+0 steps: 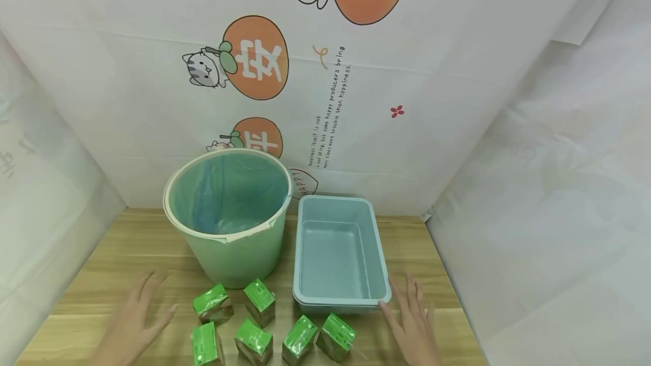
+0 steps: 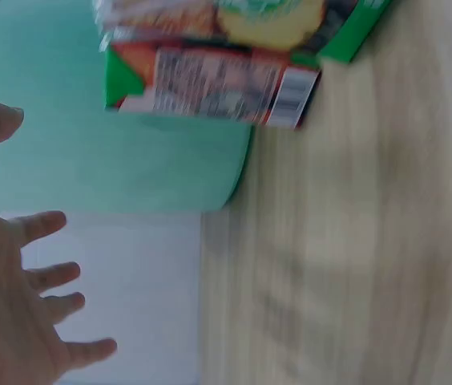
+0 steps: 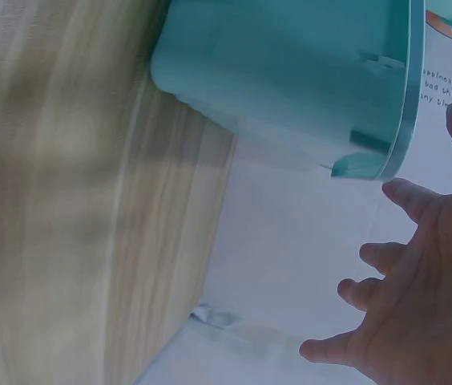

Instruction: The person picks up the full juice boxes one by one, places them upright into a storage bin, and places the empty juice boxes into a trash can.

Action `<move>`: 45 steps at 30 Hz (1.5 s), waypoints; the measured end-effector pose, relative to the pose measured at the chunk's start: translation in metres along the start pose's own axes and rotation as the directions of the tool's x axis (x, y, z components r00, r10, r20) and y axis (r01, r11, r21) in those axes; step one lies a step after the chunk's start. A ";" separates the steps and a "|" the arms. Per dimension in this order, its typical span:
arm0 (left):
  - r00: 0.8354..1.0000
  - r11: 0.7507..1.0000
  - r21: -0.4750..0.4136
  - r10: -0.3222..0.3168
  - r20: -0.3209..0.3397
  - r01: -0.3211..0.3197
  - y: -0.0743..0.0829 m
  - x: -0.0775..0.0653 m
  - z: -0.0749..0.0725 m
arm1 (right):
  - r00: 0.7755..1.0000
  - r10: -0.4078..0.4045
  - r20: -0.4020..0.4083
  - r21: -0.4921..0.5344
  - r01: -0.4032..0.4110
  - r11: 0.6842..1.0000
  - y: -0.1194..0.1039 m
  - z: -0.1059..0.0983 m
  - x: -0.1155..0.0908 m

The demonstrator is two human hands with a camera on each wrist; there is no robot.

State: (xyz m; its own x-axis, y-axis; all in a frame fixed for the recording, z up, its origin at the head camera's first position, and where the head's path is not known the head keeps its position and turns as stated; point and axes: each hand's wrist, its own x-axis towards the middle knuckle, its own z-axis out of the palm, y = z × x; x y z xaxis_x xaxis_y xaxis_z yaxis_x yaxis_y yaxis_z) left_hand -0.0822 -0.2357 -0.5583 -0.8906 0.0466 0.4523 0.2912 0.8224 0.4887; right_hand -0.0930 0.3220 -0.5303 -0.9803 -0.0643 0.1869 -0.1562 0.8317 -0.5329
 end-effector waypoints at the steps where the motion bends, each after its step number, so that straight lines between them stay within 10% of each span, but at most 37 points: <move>1: 1.000 1.000 -0.004 0.021 -0.016 -0.021 0.002 -0.001 0.002 | 1.000 -0.012 0.001 0.001 0.012 1.000 -0.002 0.000 0.002; 8: 0.989 0.990 -0.037 0.138 -0.054 -0.140 0.027 -0.013 0.020 | 0.998 -0.057 0.005 -0.005 0.057 0.998 -0.010 -0.002 0.019; 17: 0.937 0.939 -0.067 0.330 -0.116 -0.338 0.049 -0.027 0.040 | 0.995 -0.084 0.057 0.019 0.083 0.996 -0.013 0.005 0.042; 27: 0.880 0.869 -0.146 0.457 -0.128 -0.473 0.044 -0.037 0.059 | 0.988 -0.153 0.029 -0.006 0.153 0.988 -0.005 0.016 0.053; 37: 0.961 0.949 -0.151 0.275 -0.022 -0.275 0.047 -0.042 0.051 | 0.987 -0.159 0.035 -0.035 0.161 0.986 -0.003 0.019 0.057; 45: 0.960 0.950 -0.159 0.277 0.030 -0.269 0.051 -0.038 0.050 | 0.988 -0.148 0.046 -0.043 0.150 0.988 -0.004 0.018 0.057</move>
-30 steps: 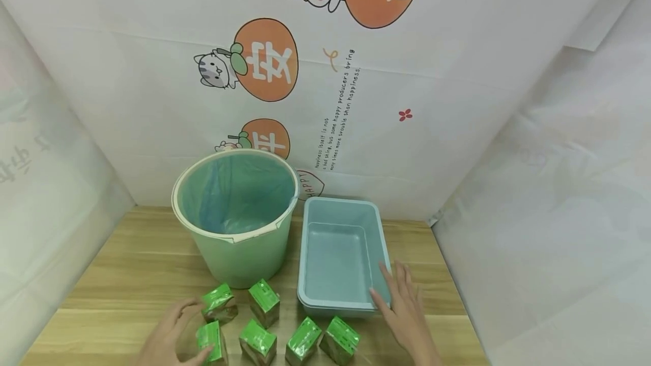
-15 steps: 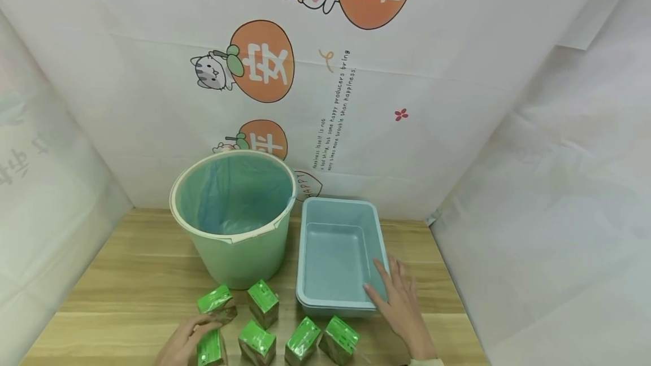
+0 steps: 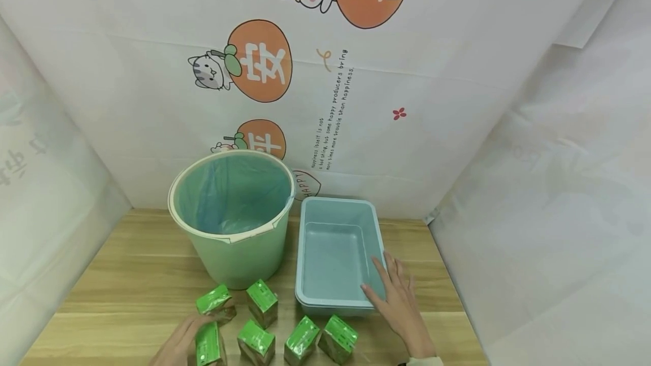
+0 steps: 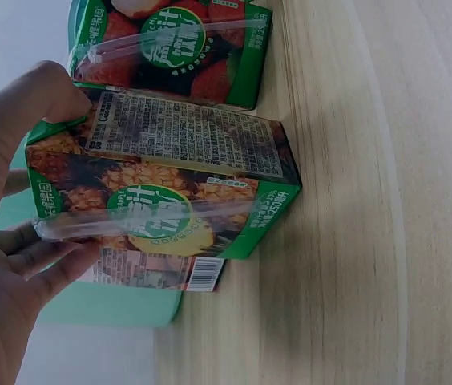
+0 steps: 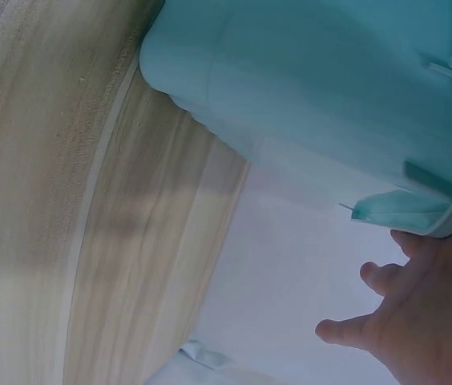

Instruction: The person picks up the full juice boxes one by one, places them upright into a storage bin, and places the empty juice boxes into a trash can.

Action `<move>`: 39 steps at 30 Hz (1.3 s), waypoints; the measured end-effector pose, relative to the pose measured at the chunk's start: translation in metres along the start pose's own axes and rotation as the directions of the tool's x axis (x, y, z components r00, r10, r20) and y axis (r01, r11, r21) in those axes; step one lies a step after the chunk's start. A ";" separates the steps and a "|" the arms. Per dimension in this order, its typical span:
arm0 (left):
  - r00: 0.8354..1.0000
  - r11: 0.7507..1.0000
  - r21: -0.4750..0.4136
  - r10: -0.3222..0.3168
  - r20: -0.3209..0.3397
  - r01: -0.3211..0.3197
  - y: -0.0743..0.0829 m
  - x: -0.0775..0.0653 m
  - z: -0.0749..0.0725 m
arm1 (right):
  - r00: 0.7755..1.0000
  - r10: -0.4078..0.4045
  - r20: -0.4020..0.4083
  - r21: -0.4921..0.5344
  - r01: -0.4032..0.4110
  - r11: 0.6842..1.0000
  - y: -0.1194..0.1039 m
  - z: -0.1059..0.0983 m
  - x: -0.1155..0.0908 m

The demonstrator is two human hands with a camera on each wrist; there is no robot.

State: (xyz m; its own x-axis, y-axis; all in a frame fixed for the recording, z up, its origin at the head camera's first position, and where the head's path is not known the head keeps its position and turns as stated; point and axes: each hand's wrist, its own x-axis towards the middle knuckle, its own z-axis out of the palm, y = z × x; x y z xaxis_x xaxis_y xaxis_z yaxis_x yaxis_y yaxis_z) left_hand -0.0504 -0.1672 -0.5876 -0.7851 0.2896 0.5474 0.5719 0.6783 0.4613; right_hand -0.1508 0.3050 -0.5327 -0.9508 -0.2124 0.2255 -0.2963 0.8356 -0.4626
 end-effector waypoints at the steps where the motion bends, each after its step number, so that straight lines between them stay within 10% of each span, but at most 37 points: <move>1: 1.000 1.000 0.000 0.006 -0.001 -0.006 0.000 0.000 0.000 | 1.000 0.001 0.002 0.002 -0.001 1.000 -0.001 0.000 0.000; 10: 0.999 0.999 -0.027 0.033 -0.025 -0.033 0.003 0.001 -0.001 | 1.000 0.001 -0.005 -0.001 -0.001 1.000 -0.002 -0.001 -0.001; 23: 0.990 0.987 -0.084 -0.139 -0.018 0.137 0.031 0.023 -0.039 | 1.000 0.007 -0.008 0.024 -0.007 1.000 -0.001 0.000 -0.001; 31: 0.995 0.997 0.011 0.072 -0.071 -0.071 0.043 0.062 -0.069 | 1.000 0.004 -0.012 0.015 -0.003 1.000 -0.003 0.000 -0.002; 39: 0.989 0.991 0.009 0.135 -0.056 -0.135 0.069 0.112 -0.087 | 1.000 0.008 -0.005 0.020 -0.008 1.000 -0.002 0.001 -0.002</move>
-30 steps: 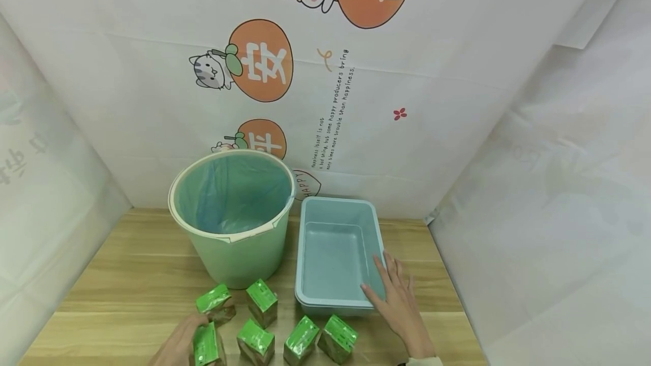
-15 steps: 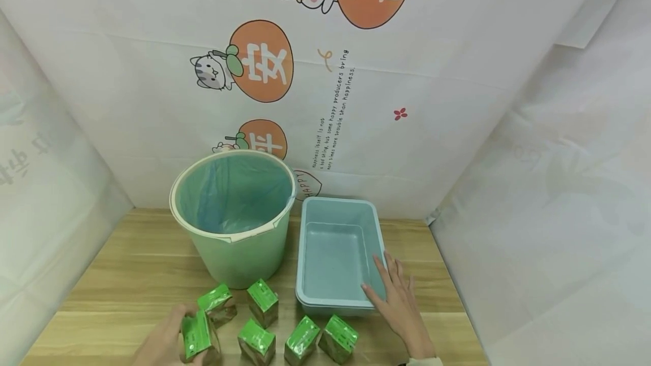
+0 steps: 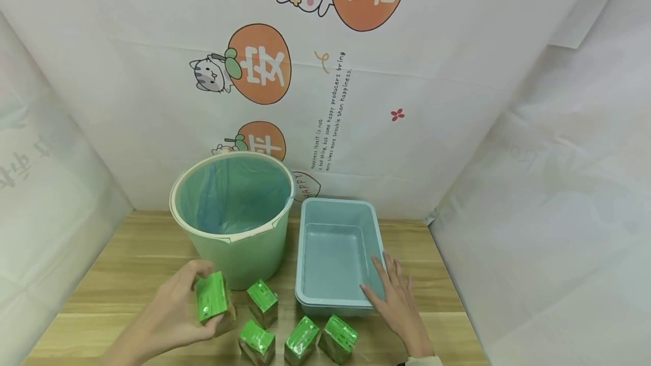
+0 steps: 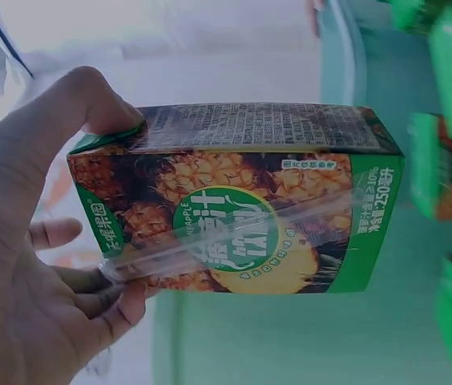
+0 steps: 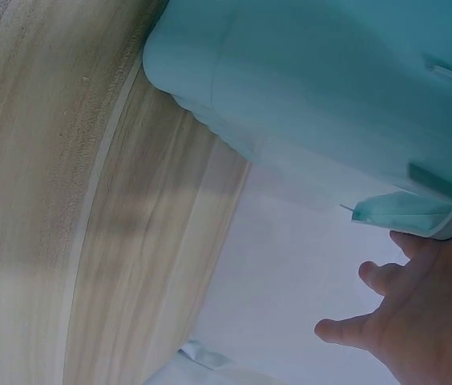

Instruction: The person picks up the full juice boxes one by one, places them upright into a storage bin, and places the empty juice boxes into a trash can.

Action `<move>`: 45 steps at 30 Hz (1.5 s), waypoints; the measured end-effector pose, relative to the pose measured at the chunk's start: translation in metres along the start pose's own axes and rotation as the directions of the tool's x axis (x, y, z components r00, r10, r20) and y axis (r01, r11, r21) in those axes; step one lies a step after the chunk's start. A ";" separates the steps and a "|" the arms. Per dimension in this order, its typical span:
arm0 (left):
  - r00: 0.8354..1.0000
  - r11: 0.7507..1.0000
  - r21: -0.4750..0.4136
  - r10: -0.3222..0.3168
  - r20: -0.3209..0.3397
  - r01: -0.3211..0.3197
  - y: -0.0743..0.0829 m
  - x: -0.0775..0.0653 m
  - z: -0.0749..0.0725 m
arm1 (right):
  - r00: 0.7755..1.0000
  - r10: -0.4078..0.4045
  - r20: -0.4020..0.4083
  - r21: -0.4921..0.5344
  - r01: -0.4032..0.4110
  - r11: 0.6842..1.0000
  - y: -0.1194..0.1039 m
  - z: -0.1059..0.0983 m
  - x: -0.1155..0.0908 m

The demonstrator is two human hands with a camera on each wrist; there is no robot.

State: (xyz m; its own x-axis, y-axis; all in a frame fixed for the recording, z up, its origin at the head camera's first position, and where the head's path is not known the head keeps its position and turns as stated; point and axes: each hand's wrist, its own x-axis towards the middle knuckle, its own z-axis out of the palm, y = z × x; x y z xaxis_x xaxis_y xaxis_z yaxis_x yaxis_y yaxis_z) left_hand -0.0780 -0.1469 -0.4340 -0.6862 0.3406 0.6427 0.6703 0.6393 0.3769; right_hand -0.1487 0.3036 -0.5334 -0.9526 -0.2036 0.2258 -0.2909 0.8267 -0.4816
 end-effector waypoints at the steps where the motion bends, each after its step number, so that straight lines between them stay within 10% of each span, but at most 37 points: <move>1: 1.000 1.000 -0.009 0.006 0.006 -0.006 0.002 0.007 0.001 | 1.000 -0.001 -0.002 -0.001 0.001 1.000 0.000 0.000 0.000; 14: 0.982 0.986 -0.165 0.068 0.178 -0.038 0.021 0.109 0.063 | 1.000 -0.016 -0.020 -0.010 0.016 1.000 0.002 0.002 0.000; 25: 0.949 0.976 -0.214 0.111 0.297 -0.047 0.023 0.158 0.142 | 1.000 -0.007 -0.015 -0.018 0.006 1.000 0.002 0.004 0.000; 35: 0.896 0.973 -0.206 0.001 0.445 0.101 0.020 0.163 0.214 | 0.999 -0.012 -0.036 -0.024 0.011 1.000 0.001 0.003 -0.003; 45: 0.851 0.980 -0.183 0.034 0.524 0.074 0.024 0.147 0.264 | 0.999 0.005 -0.035 -0.011 -0.005 1.000 -0.001 0.001 -0.003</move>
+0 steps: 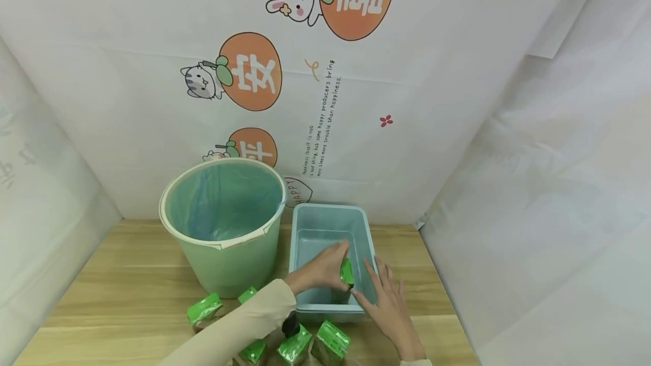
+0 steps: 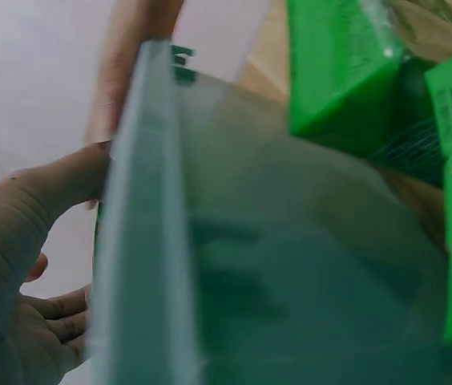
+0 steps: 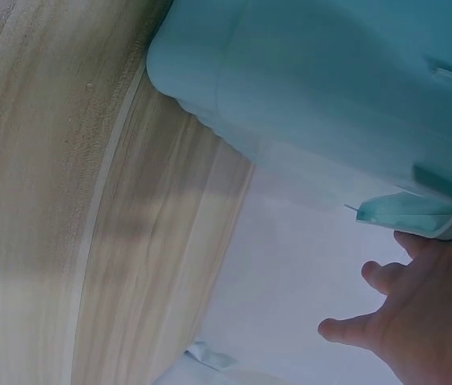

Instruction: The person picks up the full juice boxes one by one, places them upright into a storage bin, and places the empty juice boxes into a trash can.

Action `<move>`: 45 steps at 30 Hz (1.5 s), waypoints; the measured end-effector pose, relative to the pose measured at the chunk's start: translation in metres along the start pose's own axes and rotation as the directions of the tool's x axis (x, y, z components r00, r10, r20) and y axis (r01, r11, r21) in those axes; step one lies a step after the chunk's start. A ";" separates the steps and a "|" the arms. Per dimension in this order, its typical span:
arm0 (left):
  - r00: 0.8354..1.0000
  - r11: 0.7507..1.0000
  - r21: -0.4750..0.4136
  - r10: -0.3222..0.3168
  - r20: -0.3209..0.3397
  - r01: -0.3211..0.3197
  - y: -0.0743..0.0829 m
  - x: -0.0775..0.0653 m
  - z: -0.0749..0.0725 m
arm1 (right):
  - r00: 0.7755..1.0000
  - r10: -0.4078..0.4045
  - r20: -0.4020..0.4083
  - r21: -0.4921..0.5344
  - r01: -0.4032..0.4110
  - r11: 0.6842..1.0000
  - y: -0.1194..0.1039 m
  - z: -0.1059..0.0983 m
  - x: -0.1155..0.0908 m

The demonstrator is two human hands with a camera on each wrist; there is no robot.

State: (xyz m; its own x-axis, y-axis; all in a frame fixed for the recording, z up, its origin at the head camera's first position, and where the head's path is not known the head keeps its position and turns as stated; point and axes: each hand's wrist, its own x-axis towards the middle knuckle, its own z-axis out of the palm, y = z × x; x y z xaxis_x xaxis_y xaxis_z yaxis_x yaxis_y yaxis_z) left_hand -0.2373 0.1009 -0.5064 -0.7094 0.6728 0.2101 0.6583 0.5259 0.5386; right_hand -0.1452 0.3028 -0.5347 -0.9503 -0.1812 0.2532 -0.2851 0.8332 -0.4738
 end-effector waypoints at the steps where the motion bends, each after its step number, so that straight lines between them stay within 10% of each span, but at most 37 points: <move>1: 1.000 1.000 0.011 0.002 0.004 -0.002 0.000 0.001 0.003 | 1.000 0.002 0.002 0.001 -0.002 1.000 0.000 0.000 0.000; 17: 0.998 1.000 0.021 0.003 0.062 -0.005 -0.001 0.000 0.036 | 1.000 0.002 0.019 0.021 -0.003 1.000 0.004 0.000 0.000; 45: 0.996 0.996 0.080 -0.036 0.086 0.029 0.006 -0.007 0.024 | 1.000 0.002 0.010 0.014 -0.002 1.000 0.002 -0.001 0.000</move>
State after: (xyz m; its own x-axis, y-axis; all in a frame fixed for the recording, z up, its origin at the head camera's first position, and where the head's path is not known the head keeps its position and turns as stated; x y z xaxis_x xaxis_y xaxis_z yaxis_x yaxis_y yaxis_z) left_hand -0.2224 0.1121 -0.5244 -0.7080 0.6960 0.1198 0.6557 0.5848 0.4776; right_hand -0.1454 0.3048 -0.5350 -0.9521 -0.1847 0.2438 -0.2848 0.8260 -0.4864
